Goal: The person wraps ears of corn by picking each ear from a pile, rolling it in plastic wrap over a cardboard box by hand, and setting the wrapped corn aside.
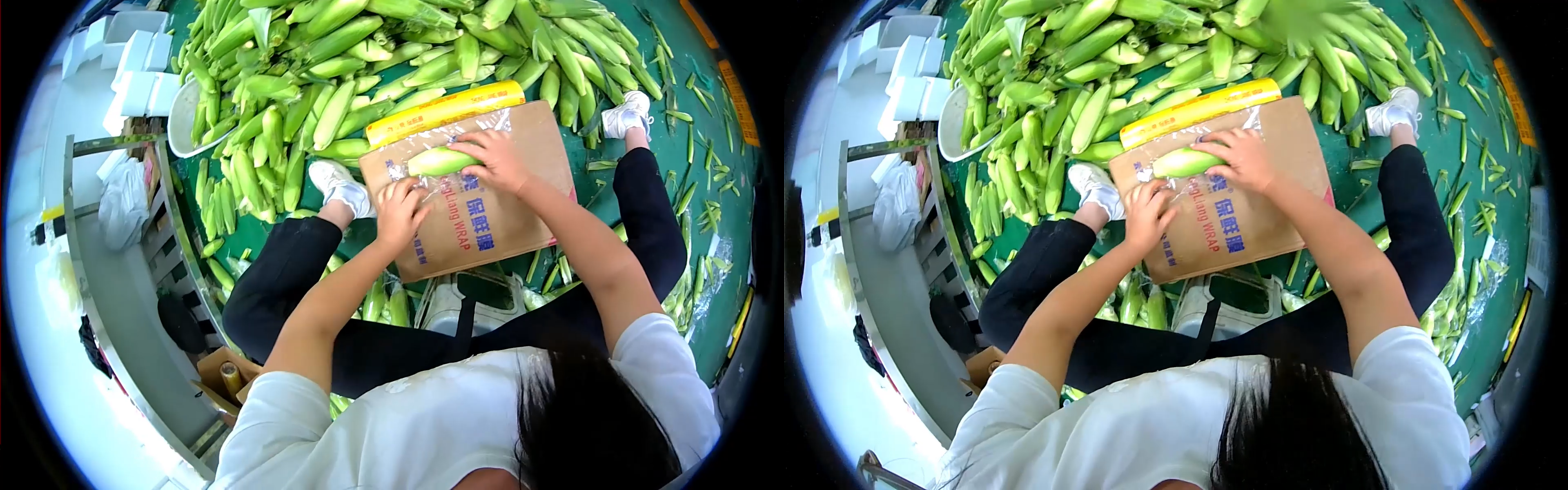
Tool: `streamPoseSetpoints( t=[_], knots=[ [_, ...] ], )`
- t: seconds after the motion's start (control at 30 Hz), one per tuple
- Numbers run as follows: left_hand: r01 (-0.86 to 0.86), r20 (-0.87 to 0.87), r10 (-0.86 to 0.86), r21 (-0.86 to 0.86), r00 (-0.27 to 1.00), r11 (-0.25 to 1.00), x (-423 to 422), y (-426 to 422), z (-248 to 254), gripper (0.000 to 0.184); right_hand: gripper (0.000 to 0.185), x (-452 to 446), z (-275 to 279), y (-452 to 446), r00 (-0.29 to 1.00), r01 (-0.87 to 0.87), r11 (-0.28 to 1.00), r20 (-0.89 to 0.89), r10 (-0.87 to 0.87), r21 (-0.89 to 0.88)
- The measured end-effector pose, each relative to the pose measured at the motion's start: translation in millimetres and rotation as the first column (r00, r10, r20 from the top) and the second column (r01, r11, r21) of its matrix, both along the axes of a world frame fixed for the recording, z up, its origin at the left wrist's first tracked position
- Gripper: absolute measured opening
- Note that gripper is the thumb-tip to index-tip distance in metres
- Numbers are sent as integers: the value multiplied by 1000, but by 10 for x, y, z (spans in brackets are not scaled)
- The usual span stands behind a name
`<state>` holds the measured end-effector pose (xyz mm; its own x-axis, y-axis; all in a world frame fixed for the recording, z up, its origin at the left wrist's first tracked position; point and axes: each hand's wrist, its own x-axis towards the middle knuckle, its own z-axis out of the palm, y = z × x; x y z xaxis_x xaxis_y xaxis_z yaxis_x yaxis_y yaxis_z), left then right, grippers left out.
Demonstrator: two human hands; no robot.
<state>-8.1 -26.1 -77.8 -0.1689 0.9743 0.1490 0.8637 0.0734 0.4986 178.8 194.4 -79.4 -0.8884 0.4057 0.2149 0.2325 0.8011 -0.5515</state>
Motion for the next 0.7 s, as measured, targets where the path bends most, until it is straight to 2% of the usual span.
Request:
streamPoseSetpoints(
  t=[0.03, 0.13, 0.17, 0.2, 0.27, 0.3, 0.4, 0.43, 0.53, 0.57, 0.6, 0.67, 0.7],
  knots=[
    [-43, -18, 44, 46, 999, 998, 5, 86, -18, 19, 59, 18, 14, -5, 1000, 5, 1000, 12, -5, -8],
    [106, 89, -112, 65, 990, 992, -213, 79, -163, 11, 55, 75, 110, -8, 999, 12, 999, 53, -10, -49],
    [130, 162, -132, 26, 978, 991, -235, 37, 13, 7, 56, 135, 125, 0, 997, -5, 998, 74, 10, -60],
    [201, 172, -191, -41, 966, 979, -299, -11, 195, 11, 56, 234, 134, -17, 995, -19, 997, 100, 27, -75],
    [334, 179, -319, -59, 931, 941, -353, -45, 421, 8, 56, 481, 290, -114, 985, -52, 979, 149, 82, -196],
    [342, 246, -311, -95, 918, 935, -315, -16, 547, 6, 56, 571, 357, -161, 979, -72, 965, 166, 117, -252],
    [384, 402, -340, -33, 850, 923, -115, 147, 225, 5, 56, 741, 305, -430, 958, -101, 970, 243, 155, -222],
    [372, 360, -314, -103, 879, 923, -85, 238, 114, 7, 52, 714, 391, -479, 944, -49, 965, 303, 129, -259],
    [431, 63, -429, -232, 901, 872, -106, 643, 80, 18, 45, 415, 189, -426, 981, 91, 987, 158, -111, 131],
    [402, -155, -436, -208, 886, 891, -153, 779, 233, 30, 46, 238, 153, -307, 952, 154, 981, 248, -180, 119],
    [386, -370, -427, -183, 825, 904, -223, 953, 419, 42, 45, 25, 90, -198, 960, 206, 971, 167, -225, 125],
    [264, -376, -311, -172, 873, 949, -529, 1273, 596, 65, 43, -377, 41, 87, 944, 330, 932, -27, -330, 146],
    [180, -228, -229, -218, 946, 959, -737, 1461, 723, 71, 42, -453, 84, 160, 957, 261, 963, 113, -268, 74]
  ],
)
